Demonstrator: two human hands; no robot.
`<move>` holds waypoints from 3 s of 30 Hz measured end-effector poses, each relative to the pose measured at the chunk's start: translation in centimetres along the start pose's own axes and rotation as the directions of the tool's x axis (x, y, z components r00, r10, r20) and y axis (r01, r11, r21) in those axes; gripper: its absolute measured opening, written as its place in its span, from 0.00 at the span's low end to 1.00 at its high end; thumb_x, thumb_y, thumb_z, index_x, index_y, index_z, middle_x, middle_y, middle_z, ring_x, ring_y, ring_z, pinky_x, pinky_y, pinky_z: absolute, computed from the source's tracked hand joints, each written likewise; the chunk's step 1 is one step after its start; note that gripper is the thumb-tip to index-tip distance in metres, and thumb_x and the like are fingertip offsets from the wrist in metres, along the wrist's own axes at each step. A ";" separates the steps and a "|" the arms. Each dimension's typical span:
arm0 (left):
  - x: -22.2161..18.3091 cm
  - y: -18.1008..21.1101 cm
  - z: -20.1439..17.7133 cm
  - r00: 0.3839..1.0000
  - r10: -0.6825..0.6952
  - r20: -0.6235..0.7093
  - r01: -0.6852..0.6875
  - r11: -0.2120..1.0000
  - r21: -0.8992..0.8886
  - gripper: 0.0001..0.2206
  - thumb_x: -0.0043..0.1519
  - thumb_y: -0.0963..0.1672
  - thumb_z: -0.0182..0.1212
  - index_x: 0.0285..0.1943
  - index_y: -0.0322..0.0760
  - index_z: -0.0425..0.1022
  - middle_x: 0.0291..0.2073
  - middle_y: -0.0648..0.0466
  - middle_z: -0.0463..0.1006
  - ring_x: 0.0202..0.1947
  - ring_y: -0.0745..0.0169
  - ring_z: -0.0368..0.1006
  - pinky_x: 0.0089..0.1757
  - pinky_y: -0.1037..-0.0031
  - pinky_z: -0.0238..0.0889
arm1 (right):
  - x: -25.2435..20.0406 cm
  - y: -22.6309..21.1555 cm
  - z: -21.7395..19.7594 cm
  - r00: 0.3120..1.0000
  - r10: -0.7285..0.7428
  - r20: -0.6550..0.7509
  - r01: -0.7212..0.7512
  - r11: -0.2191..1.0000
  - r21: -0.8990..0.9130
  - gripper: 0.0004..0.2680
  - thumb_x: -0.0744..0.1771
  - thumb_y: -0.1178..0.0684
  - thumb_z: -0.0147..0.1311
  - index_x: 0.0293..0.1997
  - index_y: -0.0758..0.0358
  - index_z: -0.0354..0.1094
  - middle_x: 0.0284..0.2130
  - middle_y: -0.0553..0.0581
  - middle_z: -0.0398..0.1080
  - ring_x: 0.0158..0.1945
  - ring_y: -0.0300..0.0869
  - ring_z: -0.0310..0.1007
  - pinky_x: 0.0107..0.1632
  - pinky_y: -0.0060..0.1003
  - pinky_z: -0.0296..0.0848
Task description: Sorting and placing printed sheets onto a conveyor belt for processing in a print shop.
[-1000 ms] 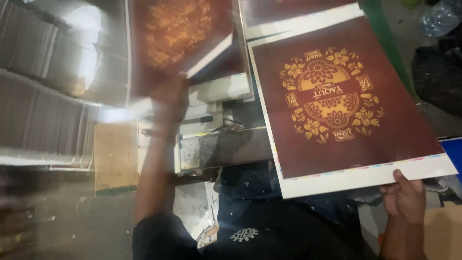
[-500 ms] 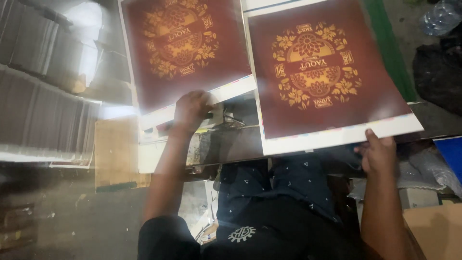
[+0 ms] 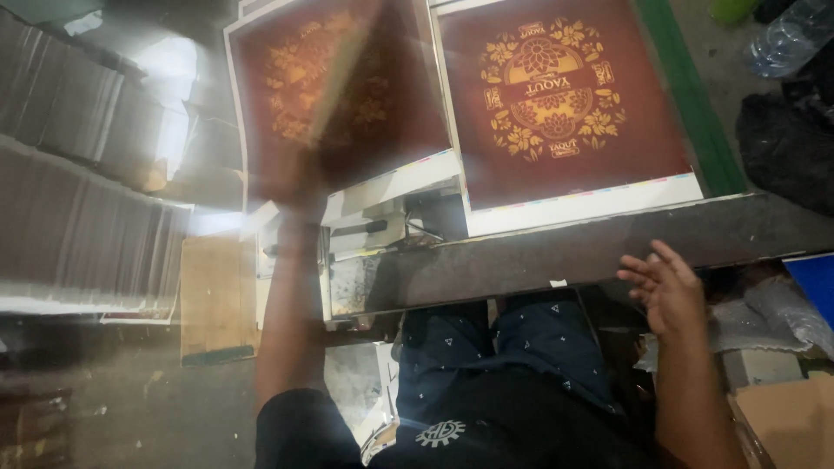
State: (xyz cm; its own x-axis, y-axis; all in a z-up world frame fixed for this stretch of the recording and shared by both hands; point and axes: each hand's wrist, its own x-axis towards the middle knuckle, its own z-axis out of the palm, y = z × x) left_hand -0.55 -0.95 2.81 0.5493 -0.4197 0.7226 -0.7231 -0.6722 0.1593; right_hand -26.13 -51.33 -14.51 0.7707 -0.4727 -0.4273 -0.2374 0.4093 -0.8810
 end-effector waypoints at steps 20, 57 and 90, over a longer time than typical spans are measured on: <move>-4.4 19.9 3.6 0.946 0.173 0.275 -0.103 0.962 -0.253 0.18 0.59 0.46 0.66 0.55 0.30 0.76 0.54 0.43 0.76 0.57 0.41 0.70 0.56 0.52 0.63 | -5.5 -2.0 13.4 0.901 -0.091 0.424 0.009 0.981 0.192 0.14 0.69 0.55 0.50 0.62 0.62 0.59 0.46 0.60 0.75 0.41 0.46 0.80 0.32 0.33 0.75; -4.2 4.0 2.2 0.982 -0.180 0.056 0.167 0.969 0.183 0.07 0.68 0.40 0.54 0.52 0.36 0.73 0.40 0.44 0.80 0.38 0.43 0.79 0.37 0.56 0.72 | 0.3 -1.3 -4.1 0.984 -0.175 -0.024 0.176 0.984 0.035 0.13 0.72 0.62 0.47 0.67 0.64 0.59 0.46 0.59 0.74 0.38 0.43 0.77 0.33 0.35 0.73; -3.8 14.9 6.7 0.995 0.091 0.035 -0.090 0.995 -0.046 0.09 0.63 0.40 0.62 0.50 0.33 0.77 0.48 0.44 0.80 0.48 0.47 0.79 0.44 0.60 0.72 | 0.7 -2.8 16.0 0.879 -0.032 0.477 0.095 0.989 -0.110 0.24 0.68 0.54 0.52 0.74 0.62 0.52 0.48 0.63 0.76 0.42 0.44 0.79 0.36 0.37 0.76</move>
State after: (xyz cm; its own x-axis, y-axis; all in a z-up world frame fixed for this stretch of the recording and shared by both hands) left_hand -10.58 -13.46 -2.11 0.4952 -0.5003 0.7102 -0.7879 -0.6031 0.1245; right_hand -15.48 -40.29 -9.13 0.9664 -0.0562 -0.2507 -0.2265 0.2738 -0.9347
